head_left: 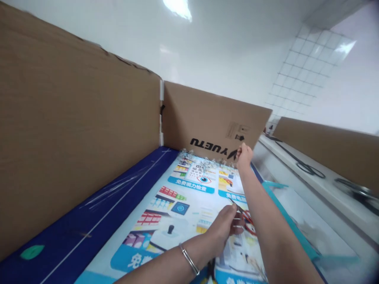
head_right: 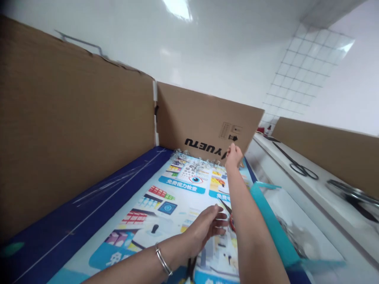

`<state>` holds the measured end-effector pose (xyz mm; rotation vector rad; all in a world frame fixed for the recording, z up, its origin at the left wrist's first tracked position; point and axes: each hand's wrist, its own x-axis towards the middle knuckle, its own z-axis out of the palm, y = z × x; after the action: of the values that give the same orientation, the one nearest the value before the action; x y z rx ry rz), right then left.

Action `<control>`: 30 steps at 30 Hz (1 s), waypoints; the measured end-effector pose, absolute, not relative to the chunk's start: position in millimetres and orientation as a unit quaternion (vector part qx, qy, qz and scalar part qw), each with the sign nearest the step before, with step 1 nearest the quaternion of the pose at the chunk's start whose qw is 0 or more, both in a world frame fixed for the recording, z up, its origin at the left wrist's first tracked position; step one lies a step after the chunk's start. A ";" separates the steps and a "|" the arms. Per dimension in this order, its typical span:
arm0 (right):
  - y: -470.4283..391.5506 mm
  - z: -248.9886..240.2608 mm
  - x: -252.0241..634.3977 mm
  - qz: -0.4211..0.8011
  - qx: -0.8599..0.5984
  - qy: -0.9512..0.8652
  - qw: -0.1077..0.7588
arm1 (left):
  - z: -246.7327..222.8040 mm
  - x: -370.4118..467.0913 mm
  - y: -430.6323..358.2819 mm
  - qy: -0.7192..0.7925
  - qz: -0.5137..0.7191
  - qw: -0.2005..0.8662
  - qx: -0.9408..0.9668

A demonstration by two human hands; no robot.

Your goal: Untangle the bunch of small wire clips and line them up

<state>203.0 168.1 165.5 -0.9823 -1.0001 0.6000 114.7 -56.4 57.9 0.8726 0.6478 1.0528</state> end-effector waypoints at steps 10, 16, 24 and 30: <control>150.5 169.2 220.3 0.314 -0.398 -0.398 0.765 | 101.6 166.2 -129.0 0.181 0.420 0.878 0.141; 138.4 152.2 227.9 0.342 -0.431 -0.453 0.701 | 99.3 160.6 -96.7 0.191 0.466 0.844 0.184; 95.8 122.3 261.4 0.338 -0.480 -0.662 0.466 | 60.5 101.3 -76.6 0.326 0.445 0.742 0.380; 34.4 104.6 280.8 0.306 -0.451 -0.809 0.221 | 29.9 71.6 -104.9 0.383 0.296 0.504 0.715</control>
<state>280.8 34.4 104.6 -1.2469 -2.2356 0.8446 71.6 -104.9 29.9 1.7256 0.9255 0.7133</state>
